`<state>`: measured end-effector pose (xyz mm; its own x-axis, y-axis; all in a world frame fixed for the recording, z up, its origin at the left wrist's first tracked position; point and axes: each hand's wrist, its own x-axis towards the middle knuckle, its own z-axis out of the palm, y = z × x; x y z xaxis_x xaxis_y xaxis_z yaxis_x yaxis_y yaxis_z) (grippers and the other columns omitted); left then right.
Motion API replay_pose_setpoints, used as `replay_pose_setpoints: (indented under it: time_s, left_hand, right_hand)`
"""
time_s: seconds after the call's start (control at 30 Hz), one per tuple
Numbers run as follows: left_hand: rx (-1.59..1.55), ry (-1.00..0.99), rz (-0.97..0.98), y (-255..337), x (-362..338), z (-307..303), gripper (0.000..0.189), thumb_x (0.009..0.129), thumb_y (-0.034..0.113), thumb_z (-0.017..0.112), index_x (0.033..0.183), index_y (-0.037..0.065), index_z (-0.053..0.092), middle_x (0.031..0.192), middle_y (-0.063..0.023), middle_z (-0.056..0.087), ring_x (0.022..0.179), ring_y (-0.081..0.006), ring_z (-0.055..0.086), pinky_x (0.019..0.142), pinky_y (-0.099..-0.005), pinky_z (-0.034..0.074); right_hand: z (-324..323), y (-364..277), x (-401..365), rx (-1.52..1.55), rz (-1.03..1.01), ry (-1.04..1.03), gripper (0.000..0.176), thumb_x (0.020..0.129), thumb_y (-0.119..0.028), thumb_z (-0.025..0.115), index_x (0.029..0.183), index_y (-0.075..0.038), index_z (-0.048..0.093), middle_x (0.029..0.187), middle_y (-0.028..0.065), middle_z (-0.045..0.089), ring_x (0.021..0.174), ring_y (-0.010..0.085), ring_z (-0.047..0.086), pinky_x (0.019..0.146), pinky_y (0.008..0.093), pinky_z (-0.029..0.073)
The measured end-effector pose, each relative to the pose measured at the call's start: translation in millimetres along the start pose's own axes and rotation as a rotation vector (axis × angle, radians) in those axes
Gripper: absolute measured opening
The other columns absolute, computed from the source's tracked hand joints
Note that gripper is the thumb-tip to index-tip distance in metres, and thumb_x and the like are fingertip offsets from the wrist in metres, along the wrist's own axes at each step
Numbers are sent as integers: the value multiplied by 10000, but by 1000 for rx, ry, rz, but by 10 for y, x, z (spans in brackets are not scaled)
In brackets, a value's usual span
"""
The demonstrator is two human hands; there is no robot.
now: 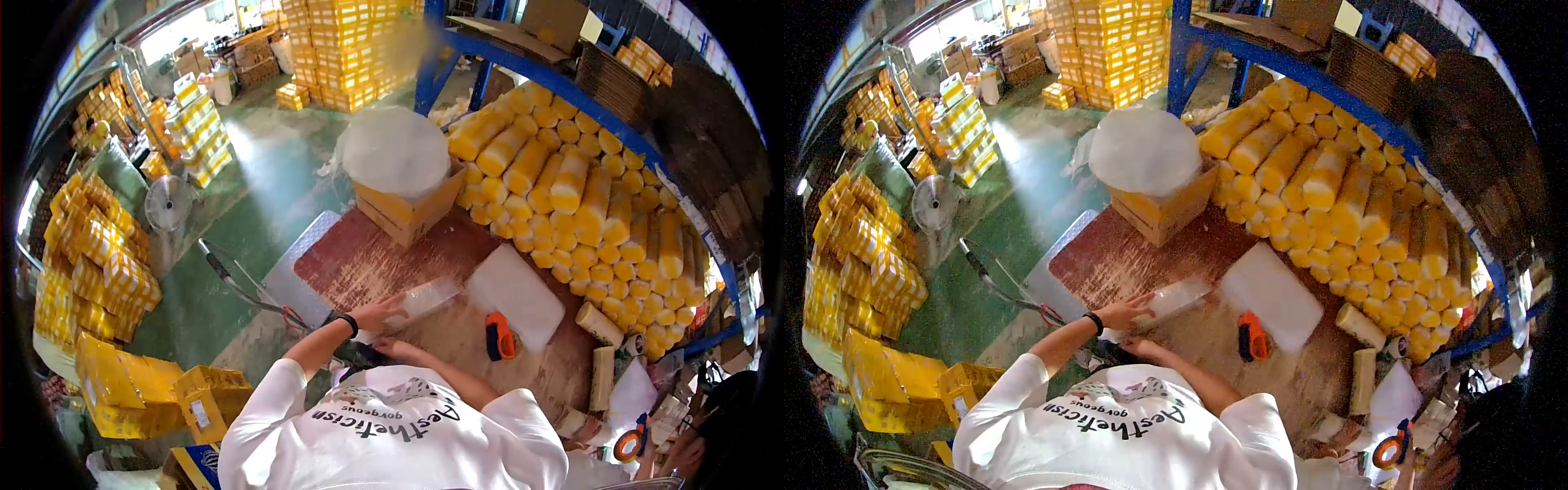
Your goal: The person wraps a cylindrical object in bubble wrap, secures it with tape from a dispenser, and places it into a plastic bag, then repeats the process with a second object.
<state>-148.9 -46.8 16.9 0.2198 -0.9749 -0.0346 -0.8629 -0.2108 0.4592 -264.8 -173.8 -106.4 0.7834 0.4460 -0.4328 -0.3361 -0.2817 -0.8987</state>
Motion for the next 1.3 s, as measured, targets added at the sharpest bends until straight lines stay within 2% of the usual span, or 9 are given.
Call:
replay_pose_setpoints:
  time_s: [0.07,0.23,0.3,0.33,0.63,0.73,0.83,1.03,1.3]
  left_hand:
    - [71,21,0,18,-21,-41,635,747,254,659,1333,244,414,1505,-190,156,1335,-376,296,1025,-443,370]
    - [412,77,-233,258,-219,100,718,815,246,594,1446,176,259,1519,-163,151,1377,-365,208,1069,-537,259]
    - [595,226,-322,185,-249,399,692,825,288,536,1454,182,267,1491,-180,226,1344,-330,288,1060,-548,240]
    - [612,252,-345,174,-286,458,683,837,293,527,1454,168,264,1487,-178,237,1345,-327,287,1066,-544,230]
    - [606,325,-334,592,-430,493,624,868,245,480,1429,60,279,1491,-161,234,1395,-309,200,1119,-534,154]
    - [698,269,-280,642,-523,453,562,862,151,439,1401,38,326,1486,-115,265,1397,-257,213,1131,-520,148]
    - [634,214,-235,568,-678,518,549,867,141,427,1396,29,330,1471,-103,297,1392,-245,229,1139,-484,164]
    - [281,326,-178,686,-838,277,506,817,124,559,1304,31,461,1393,-109,412,1338,-249,334,1118,-427,248]
    - [-218,757,-152,1160,-631,-747,467,821,204,650,1250,69,523,1263,-104,527,1187,-304,471,991,-427,384]
  right_hand:
    - [-108,-462,-185,51,133,20,200,869,-181,592,1003,-39,636,947,68,627,887,161,574,777,315,478]
    - [-996,-86,-797,32,-149,611,166,902,-226,580,964,-77,619,802,30,629,711,135,602,603,299,495]
    - [-1320,-134,-1365,-629,-101,1084,191,840,-223,601,904,-43,597,782,136,643,680,307,618,621,417,496]
    - [-1366,-275,-1634,-462,137,1164,227,812,-233,596,905,-27,594,781,176,634,708,368,605,661,458,486]
    - [-1075,355,-2106,-981,581,1557,543,706,-284,744,1131,-10,548,993,201,633,970,358,593,913,481,404]
    - [-1079,631,-2109,-924,656,1357,552,693,-303,764,1114,-3,569,1039,208,618,963,364,597,898,460,426]
    - [-1153,371,-2221,-444,438,1383,469,697,-255,781,1041,5,596,1044,190,620,928,345,607,869,424,458]
    - [-808,-413,-2187,-316,-441,1301,430,703,-125,785,1081,-19,609,1081,157,619,1033,325,577,919,397,444]
    - [-594,-1120,-1759,-654,-703,1117,423,621,-25,734,1028,-14,621,1086,158,625,1090,346,555,989,465,392]
